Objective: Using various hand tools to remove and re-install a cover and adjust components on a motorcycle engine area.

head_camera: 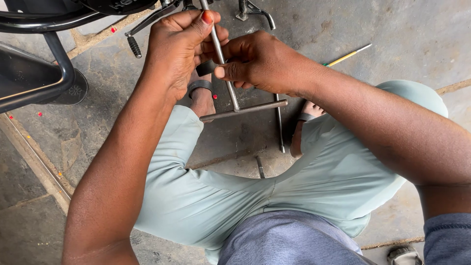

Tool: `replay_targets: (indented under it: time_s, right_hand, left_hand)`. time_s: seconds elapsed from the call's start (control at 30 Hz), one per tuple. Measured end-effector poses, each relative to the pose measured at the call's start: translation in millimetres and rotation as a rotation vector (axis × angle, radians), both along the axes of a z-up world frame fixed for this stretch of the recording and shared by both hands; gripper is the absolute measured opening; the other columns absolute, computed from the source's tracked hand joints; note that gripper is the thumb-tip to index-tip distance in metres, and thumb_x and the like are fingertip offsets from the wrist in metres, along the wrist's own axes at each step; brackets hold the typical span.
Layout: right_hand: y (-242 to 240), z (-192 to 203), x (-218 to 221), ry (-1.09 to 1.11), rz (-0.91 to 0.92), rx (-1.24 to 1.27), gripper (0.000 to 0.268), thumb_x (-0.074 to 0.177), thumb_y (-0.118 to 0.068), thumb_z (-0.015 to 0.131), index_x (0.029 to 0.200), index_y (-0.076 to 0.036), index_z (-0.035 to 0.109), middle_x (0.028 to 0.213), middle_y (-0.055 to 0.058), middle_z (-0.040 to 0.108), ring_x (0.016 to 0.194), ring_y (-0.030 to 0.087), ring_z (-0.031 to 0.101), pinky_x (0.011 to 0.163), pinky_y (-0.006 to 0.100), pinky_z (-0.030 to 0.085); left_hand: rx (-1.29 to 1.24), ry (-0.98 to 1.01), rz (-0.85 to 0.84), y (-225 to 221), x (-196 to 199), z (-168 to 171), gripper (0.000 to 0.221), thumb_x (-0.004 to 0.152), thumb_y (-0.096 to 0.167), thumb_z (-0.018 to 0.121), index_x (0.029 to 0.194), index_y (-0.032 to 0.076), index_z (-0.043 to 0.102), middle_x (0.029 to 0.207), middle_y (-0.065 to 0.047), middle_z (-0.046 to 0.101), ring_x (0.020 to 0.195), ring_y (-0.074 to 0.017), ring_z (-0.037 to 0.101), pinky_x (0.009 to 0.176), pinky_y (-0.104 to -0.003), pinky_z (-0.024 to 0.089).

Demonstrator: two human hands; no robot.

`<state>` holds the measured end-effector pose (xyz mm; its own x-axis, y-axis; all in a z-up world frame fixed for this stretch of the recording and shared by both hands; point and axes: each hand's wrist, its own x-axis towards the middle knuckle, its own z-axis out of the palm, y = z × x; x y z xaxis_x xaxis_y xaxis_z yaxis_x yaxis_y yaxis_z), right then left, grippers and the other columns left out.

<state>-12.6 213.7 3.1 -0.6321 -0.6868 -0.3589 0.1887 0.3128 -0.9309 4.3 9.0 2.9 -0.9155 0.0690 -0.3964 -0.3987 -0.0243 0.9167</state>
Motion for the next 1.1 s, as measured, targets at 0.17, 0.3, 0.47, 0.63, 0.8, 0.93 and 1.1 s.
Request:
replay_targets:
  time_s: [0.17,0.3,0.47,0.63,0.8,0.93,1.1]
  right_hand:
    - [-0.2,4.1,1.1,-0.009,0.005,0.042,0.045,0.091,-0.035,0.074,0.124,-0.005,0.072,0.09,0.006,0.078,0.075,0.012,0.073,0.067,0.029,0.062]
    - [0.1,6.7,4.4,-0.025,0.02,0.07,0.045,0.091,-0.035,0.075,0.124,-0.004,0.072,0.088,0.008,0.077,0.074,0.013,0.072,0.067,0.031,0.062]
    - [3.2,20.2,17.5,0.322,0.164,0.248,0.048,0.092,-0.043,0.073,0.107,0.002,0.067,0.084,0.017,0.075,0.079,0.029,0.074,0.069,0.043,0.055]
    - [5.4,18.9,32.6,0.497,0.239,0.398,0.049,0.096,-0.047,0.068,0.108,0.001,0.064,0.069,0.019,0.069,0.071,0.037,0.071,0.062,0.049,0.054]
    - [7.8,21.0,57.8,0.973,0.166,0.38,0.052,0.102,-0.039,0.066,0.117,0.011,0.062,0.059,0.016,0.066,0.052,0.035,0.067,0.045,0.045,0.052]
    - [1.4,25.9,58.8,0.895,0.203,0.522,0.062,0.107,-0.037,0.059,0.137,0.017,0.049,0.061,0.017,0.067,0.052,0.031,0.069,0.045,0.043,0.053]
    - [-0.8,20.6,50.0,0.468,0.069,0.339,0.075,0.093,-0.056,0.066,0.133,0.006,0.051,0.066,0.016,0.071,0.06,0.038,0.069,0.053,0.049,0.054]
  left_hand:
    - [0.015,0.037,-0.054,-3.3,-0.4,-1.1,0.022,0.107,0.021,0.061,0.12,0.005,0.07,0.105,-0.011,0.077,0.098,-0.0186,0.077,0.088,-0.035,0.065]
    - [0.017,0.045,-0.07,-2.6,-1.6,0.0,0.023,0.107,0.021,0.061,0.121,0.005,0.07,0.106,-0.011,0.077,0.099,-0.0186,0.077,0.089,-0.035,0.064]
    - [0.0,0.023,-0.083,-3.3,-1.3,2.1,0.025,0.107,0.023,0.06,0.122,0.006,0.069,0.105,-0.01,0.079,0.101,-0.0183,0.078,0.091,-0.034,0.065]
    - [-0.033,0.031,-0.102,-4.8,-2.2,-3.4,0.026,0.107,0.025,0.06,0.123,0.006,0.07,0.104,-0.009,0.08,0.101,-0.0177,0.079,0.091,-0.033,0.064]
    - [-0.034,0.04,-0.096,-4.5,-3.9,-4.7,0.027,0.107,0.025,0.061,0.122,0.005,0.07,0.104,-0.009,0.079,0.1,-0.0179,0.079,0.09,-0.032,0.064]
    - [-0.028,0.023,-0.089,-4.0,-4.4,0.1,0.028,0.106,0.025,0.061,0.123,0.003,0.07,0.104,-0.01,0.079,0.1,-0.0181,0.078,0.088,-0.032,0.063]
    - [-0.083,0.03,-0.083,-3.9,-4.2,7.8,0.029,0.106,0.024,0.06,0.125,0.002,0.069,0.103,-0.011,0.079,0.099,-0.0185,0.078,0.085,-0.031,0.062]
